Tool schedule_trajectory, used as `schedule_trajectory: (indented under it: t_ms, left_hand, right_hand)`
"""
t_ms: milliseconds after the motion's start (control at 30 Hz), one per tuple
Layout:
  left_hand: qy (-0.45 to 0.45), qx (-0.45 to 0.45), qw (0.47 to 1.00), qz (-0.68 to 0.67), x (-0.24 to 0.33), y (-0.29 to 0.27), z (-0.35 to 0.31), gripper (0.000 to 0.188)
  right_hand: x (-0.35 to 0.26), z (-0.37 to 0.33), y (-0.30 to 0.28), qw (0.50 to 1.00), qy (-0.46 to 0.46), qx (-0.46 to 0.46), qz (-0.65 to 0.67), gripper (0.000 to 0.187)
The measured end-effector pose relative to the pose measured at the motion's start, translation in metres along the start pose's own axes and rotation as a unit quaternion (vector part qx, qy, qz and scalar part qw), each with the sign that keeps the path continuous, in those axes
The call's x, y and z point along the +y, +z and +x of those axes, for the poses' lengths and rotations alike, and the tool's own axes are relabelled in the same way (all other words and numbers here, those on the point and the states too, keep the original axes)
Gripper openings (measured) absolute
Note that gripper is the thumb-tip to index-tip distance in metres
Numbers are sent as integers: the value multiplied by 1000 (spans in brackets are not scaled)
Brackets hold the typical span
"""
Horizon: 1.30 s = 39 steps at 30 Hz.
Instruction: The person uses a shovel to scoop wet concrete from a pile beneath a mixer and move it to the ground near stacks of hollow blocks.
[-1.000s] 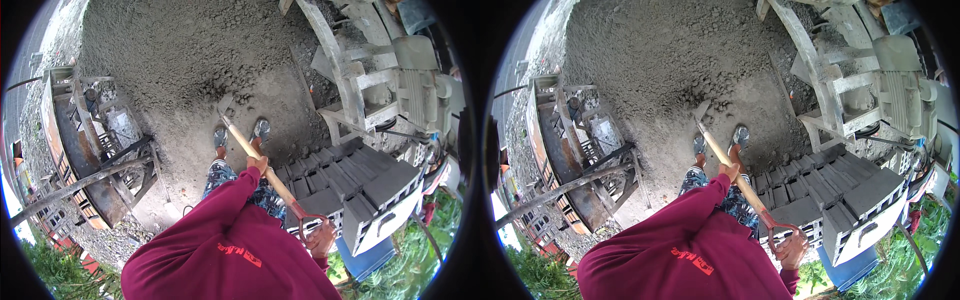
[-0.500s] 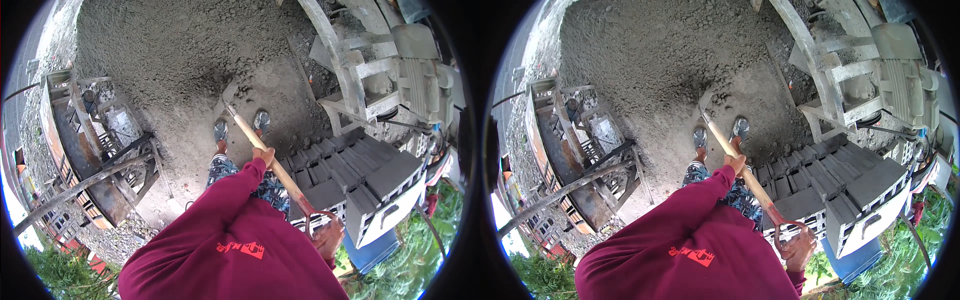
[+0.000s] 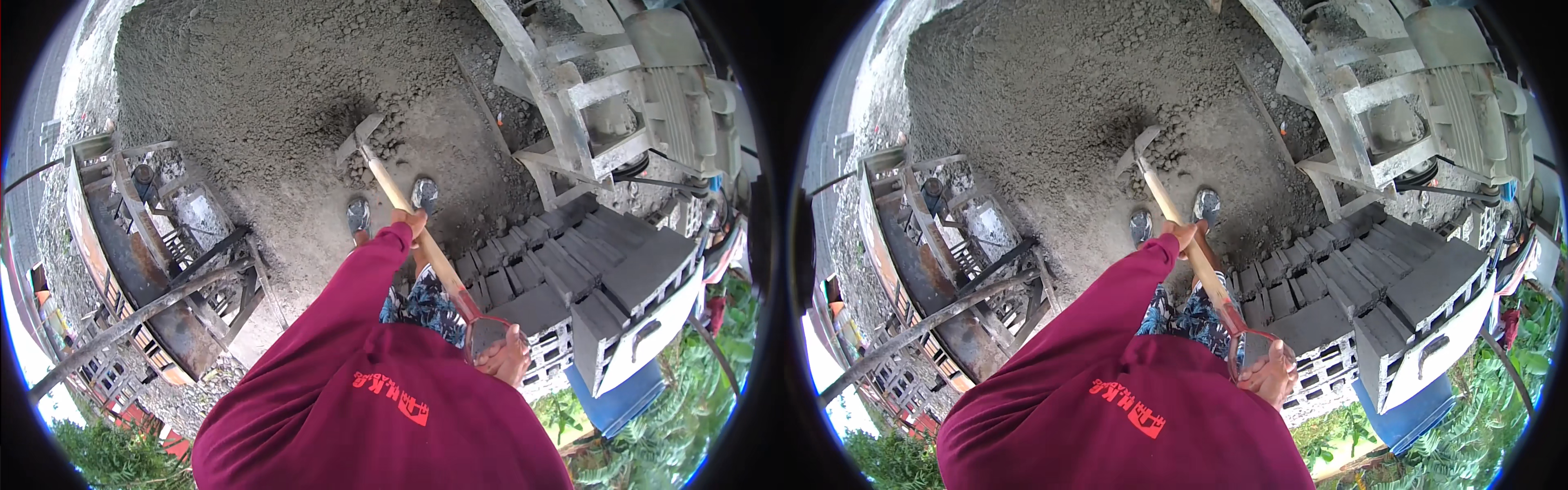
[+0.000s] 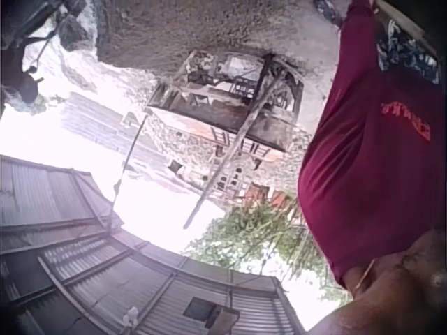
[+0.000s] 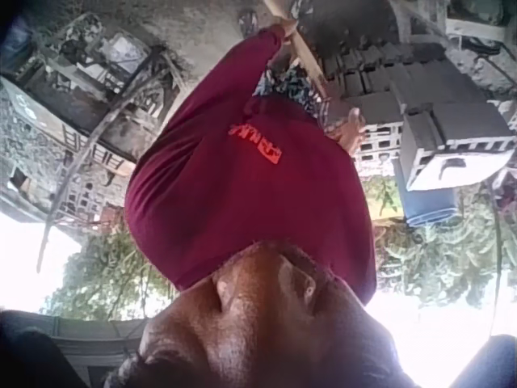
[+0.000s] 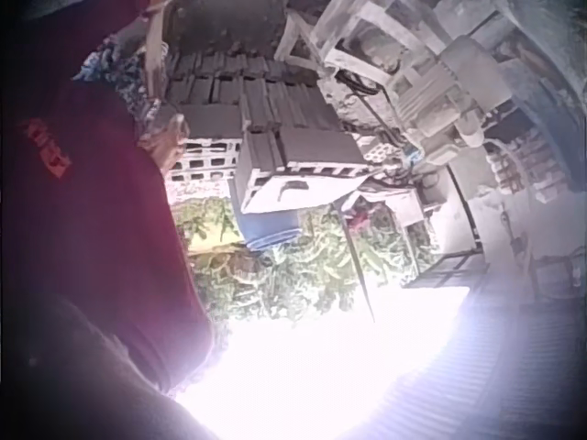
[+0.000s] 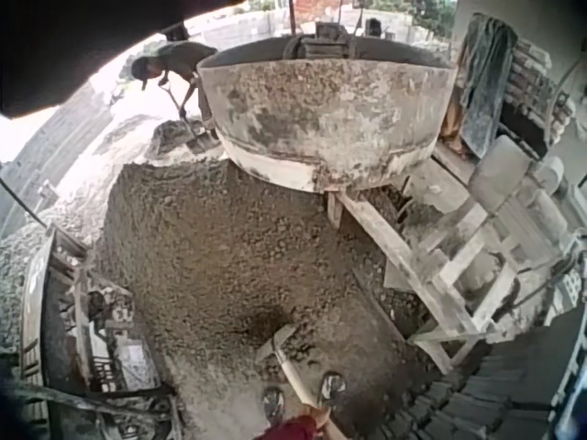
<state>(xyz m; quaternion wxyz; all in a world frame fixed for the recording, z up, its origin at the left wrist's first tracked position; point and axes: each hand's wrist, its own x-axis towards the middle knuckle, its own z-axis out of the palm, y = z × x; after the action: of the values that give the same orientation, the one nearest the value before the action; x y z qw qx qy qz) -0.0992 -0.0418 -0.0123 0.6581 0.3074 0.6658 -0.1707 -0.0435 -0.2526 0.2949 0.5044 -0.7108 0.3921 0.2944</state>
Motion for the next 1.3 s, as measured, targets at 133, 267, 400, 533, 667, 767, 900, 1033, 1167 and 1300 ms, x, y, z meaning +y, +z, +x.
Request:
schedule_trajectory:
  t_ms: [133,267,400,533,667,767,900,1033,1167,1300]
  left_hand:
    - [19,50,996,66,-63,61,-50,49]
    - [35,55,993,100,-82,90,-56,57]
    - [153,62,972,167,-38,67,-14,59]
    - [107,60,972,201,53,13,40,60]
    - [-7,5,989,150,47,62,4,56]
    - [55,14,988,144,-7,79,-43,45]
    - [71,28,978,193,-55,64,-40,62]
    - [91,0,977,195,-17,65,-31,56]
    - [78,5,974,212,34,12,41,55]
    - [38,-16,968,247,-31,8,35,57]
  right_hand:
    - [-15,-13,-94,999,-18,-18,23,40]
    - [7,-11,-141,993,7,-16,115,43]
    - [27,3,-90,986,17,-44,163,48]
    - [23,-4,17,973,146,2,181,42]
    - [13,4,-8,981,124,36,143,42]
    - [33,14,-97,995,54,22,86,44]
    - [24,-6,-106,979,82,13,185,48]
    - [64,-1,-83,974,35,17,221,50]
    - [81,-11,9,960,123,-11,250,51]
    - [118,-47,-10,962,140,53,230,54]
